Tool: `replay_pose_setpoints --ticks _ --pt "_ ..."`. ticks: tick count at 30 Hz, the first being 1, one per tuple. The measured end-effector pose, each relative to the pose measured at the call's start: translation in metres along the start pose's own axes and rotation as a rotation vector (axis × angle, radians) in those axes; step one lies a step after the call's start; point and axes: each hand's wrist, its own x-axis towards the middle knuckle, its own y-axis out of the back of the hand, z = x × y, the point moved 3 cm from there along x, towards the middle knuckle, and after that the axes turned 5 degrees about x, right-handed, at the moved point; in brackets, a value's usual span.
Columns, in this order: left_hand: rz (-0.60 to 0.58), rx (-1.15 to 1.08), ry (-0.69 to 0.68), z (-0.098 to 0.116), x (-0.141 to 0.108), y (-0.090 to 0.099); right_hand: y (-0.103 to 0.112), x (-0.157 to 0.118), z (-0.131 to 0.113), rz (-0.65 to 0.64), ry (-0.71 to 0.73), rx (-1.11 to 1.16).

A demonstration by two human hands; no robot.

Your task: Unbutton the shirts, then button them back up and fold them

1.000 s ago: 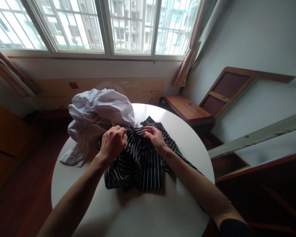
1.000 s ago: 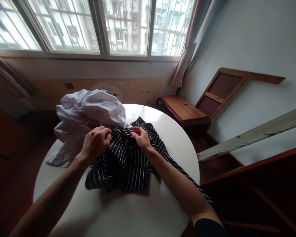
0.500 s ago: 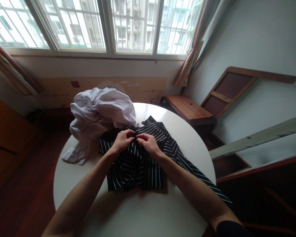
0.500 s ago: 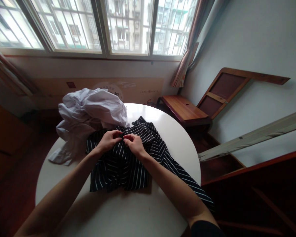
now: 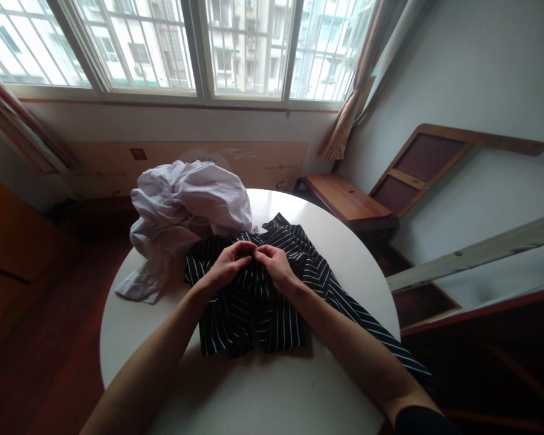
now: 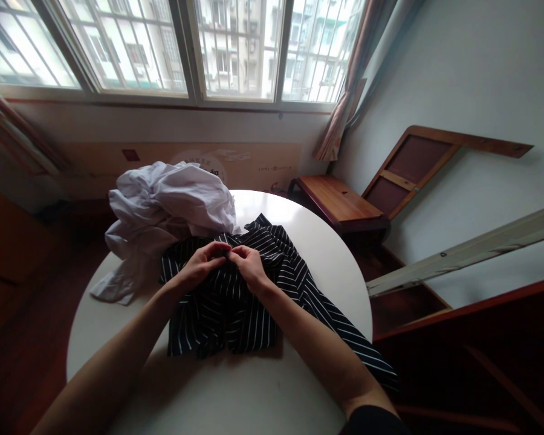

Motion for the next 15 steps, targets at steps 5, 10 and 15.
replay_pose_setpoints --ticks 5,10,15 --pt "0.044 0.081 -0.042 -0.001 0.0 -0.003 0.0 0.004 0.004 -0.037 -0.059 -0.041" --pt "0.156 0.108 -0.035 0.0 0.001 0.0 -0.001 0.003 0.002 -0.078 0.096 -0.161" --pt "0.282 0.255 -0.031 0.005 -0.003 0.002 -0.003 -0.009 -0.01 -0.02 0.268 -0.39"
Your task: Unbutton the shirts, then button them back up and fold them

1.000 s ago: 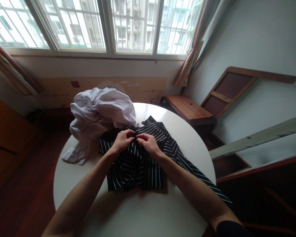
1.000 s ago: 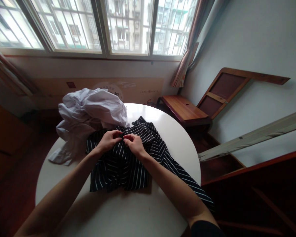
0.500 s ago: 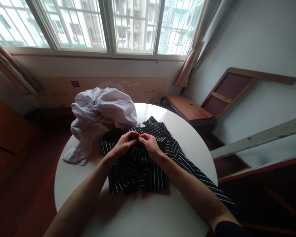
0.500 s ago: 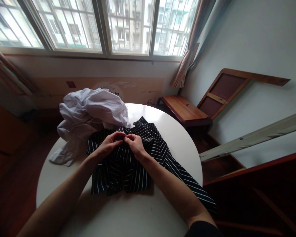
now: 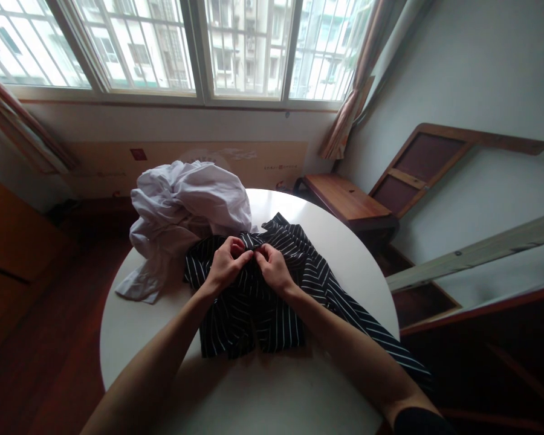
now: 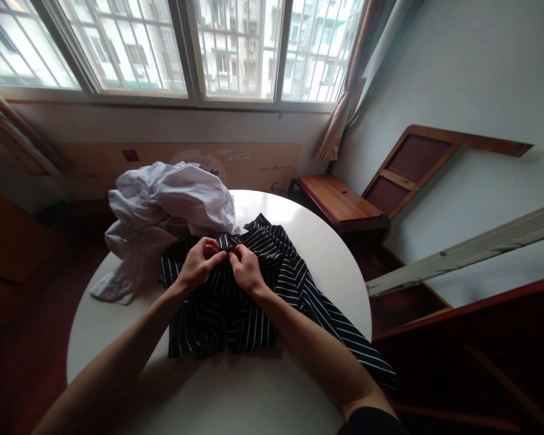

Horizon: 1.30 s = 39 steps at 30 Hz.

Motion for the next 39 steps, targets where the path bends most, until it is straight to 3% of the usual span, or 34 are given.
replay_pose_setpoints --ticks 7,14,18,23,28,31,35,39 --pt "0.153 0.21 -0.047 0.015 -0.006 0.002 0.002 -0.006 -0.01 0.082 0.105 -0.194" --pt "0.002 0.053 0.013 0.005 0.0 -0.002 -0.001 -0.01 -0.01 0.105 0.105 -0.188" --pt "0.164 0.132 -0.043 0.005 -0.006 -0.004 -0.003 -0.009 -0.01 0.129 0.08 -0.139" --pt "0.176 0.128 -0.129 0.01 -0.014 -0.011 -0.004 -0.004 -0.003 0.128 -0.032 0.151" --pt "0.122 0.163 -0.288 0.017 -0.013 -0.009 -0.01 -0.004 0.007 -0.017 -0.309 0.598" --pt "0.081 0.137 -0.33 0.014 -0.011 -0.007 -0.013 -0.004 0.009 -0.012 -0.381 0.69" --pt "0.027 0.05 -0.295 0.006 -0.01 -0.007 -0.01 0.003 0.012 0.075 -0.371 0.56" --pt "0.055 0.003 -0.134 0.004 -0.008 -0.004 -0.001 0.011 0.004 -0.001 -0.144 0.167"
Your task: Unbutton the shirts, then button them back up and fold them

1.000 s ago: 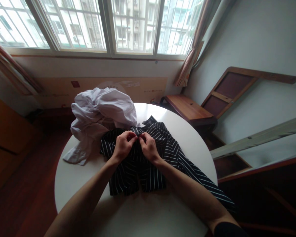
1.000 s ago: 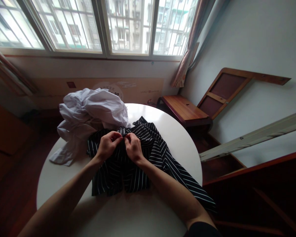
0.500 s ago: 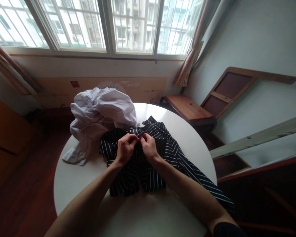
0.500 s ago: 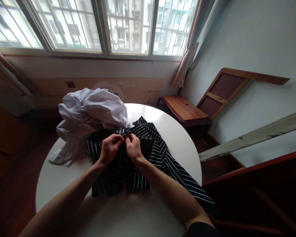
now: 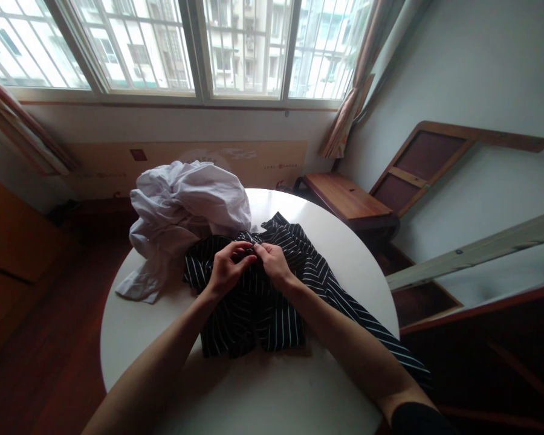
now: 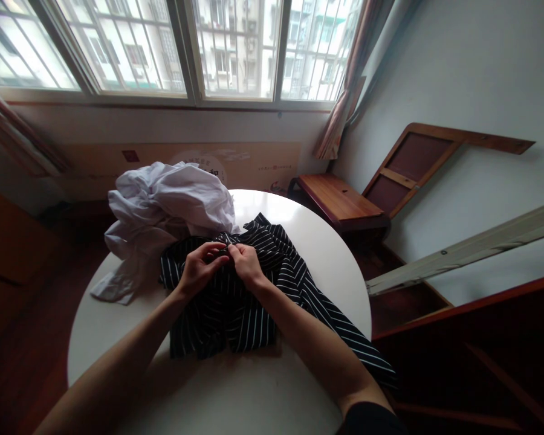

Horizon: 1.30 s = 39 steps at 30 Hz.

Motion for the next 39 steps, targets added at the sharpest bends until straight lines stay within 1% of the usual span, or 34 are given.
replay_pose_setpoints --ticks 2,4,6,8,10,12,14,16,18,19,20,22,24,25,27,28,30,31,32,34,35,36,37,39 --pt "0.014 -0.068 0.088 0.0 0.002 0.002 0.001 -0.001 -0.01 -0.036 0.144 -0.271" --pt "0.027 -0.112 0.146 -0.001 0.004 0.003 0.0 -0.004 -0.018 -0.063 0.268 -0.497" --pt "0.034 -0.134 0.189 -0.003 0.005 0.004 -0.002 -0.007 -0.023 -0.098 0.332 -0.631" --pt "0.031 -0.152 0.222 -0.008 0.006 0.003 -0.003 -0.01 -0.025 -0.114 0.356 -0.686" --pt "0.074 -0.162 0.247 -0.015 0.008 0.004 -0.002 -0.009 -0.026 -0.075 0.366 -0.68" --pt "0.188 -0.162 0.282 -0.024 0.01 0.01 0.004 -0.005 -0.026 0.004 0.337 -0.613" --pt "0.3 -0.137 0.303 -0.03 0.011 0.018 0.013 0.002 -0.024 0.071 0.273 -0.492" --pt "0.385 -0.042 0.263 -0.027 0.01 0.027 0.02 0.009 -0.024 0.099 0.208 -0.338" --pt "0.44 0.119 0.161 -0.012 0.006 0.032 0.025 0.016 -0.025 0.105 0.161 -0.179" --pt "0.436 0.215 0.093 -0.002 0.003 0.032 0.026 0.018 -0.026 0.112 0.142 -0.11" --pt "0.402 0.31 0.022 0.01 0.0 0.029 0.026 0.02 -0.028 0.121 0.127 -0.053" --pt "0.268 0.463 -0.097 0.029 -0.007 0.018 0.024 0.021 -0.032 0.134 0.111 0.019" --pt "0.138 0.553 -0.157 0.039 -0.012 0.006 0.021 0.022 -0.036 0.142 0.104 0.047" --pt "0.099 0.567 -0.163 0.04 -0.014 0.001 0.02 0.023 -0.038 0.144 0.102 0.052" --pt "0.051 0.529 -0.138 0.036 -0.014 -0.005 0.019 0.024 -0.04 0.141 0.098 0.048" --pt "0.03 0.471 -0.108 0.032 -0.013 -0.006 0.02 0.025 -0.04 0.138 0.092 0.039" --pt "-0.01 0.284 -0.003 0.023 -0.01 -0.006 0.023 0.023 -0.04 0.155 0.091 -0.012" --pt "-0.032 0.173 0.061 0.018 -0.008 -0.006 0.026 0.02 -0.04 0.187 0.112 -0.061" --pt "-0.048 0.069 0.122 0.014 -0.007 -0.005 0.029 0.015 -0.042 0.239 0.155 -0.124" --pt "-0.046 -0.086 0.204 0.01 -0.004 -0.003 0.033 0.0 -0.048 0.349 0.292 -0.262" --pt "-0.035 -0.128 0.22 0.01 -0.004 -0.002 0.032 -0.01 -0.051 0.364 0.363 -0.327" --pt "-0.019 -0.152 0.224 0.01 -0.003 -0.002 0.03 -0.019 -0.053 0.336 0.417 -0.382" --pt "-0.003 -0.164 0.222 0.01 -0.003 -0.001 0.026 -0.027 -0.055 0.272 0.448 -0.425" --pt "0.012 -0.173 0.211 0.011 -0.003 -0.001 0.018 -0.037 -0.054 0.113 0.449 -0.478"
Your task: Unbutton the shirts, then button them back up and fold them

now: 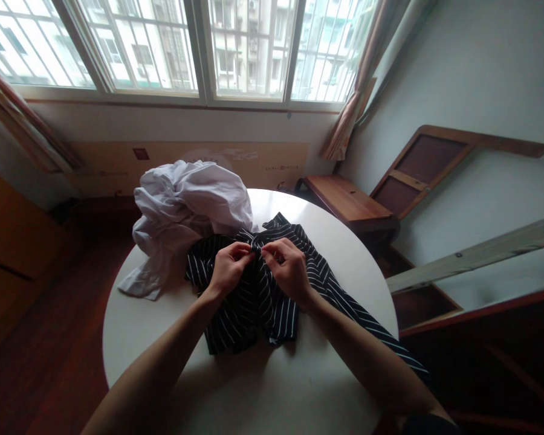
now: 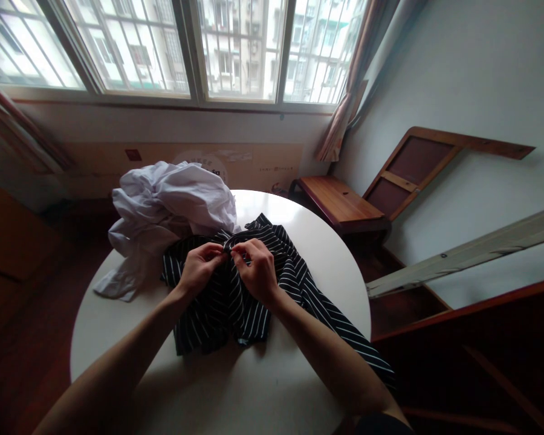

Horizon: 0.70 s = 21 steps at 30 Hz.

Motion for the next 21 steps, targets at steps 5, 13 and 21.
replay_pose_setpoints --ticks 5,13,21 --pt "0.01 0.016 -0.022 0.002 -0.002 -0.001 -0.01 -0.003 0.006 -0.058 -0.093 0.028" --pt "0.05 0.164 -0.077 0.0 -0.001 0.003 -0.017 0.0 0.017 -0.139 -0.184 0.058" --pt "0.211 0.356 -0.265 0.008 -0.016 -0.005 -0.029 -0.006 0.023 -0.041 -0.271 0.188"
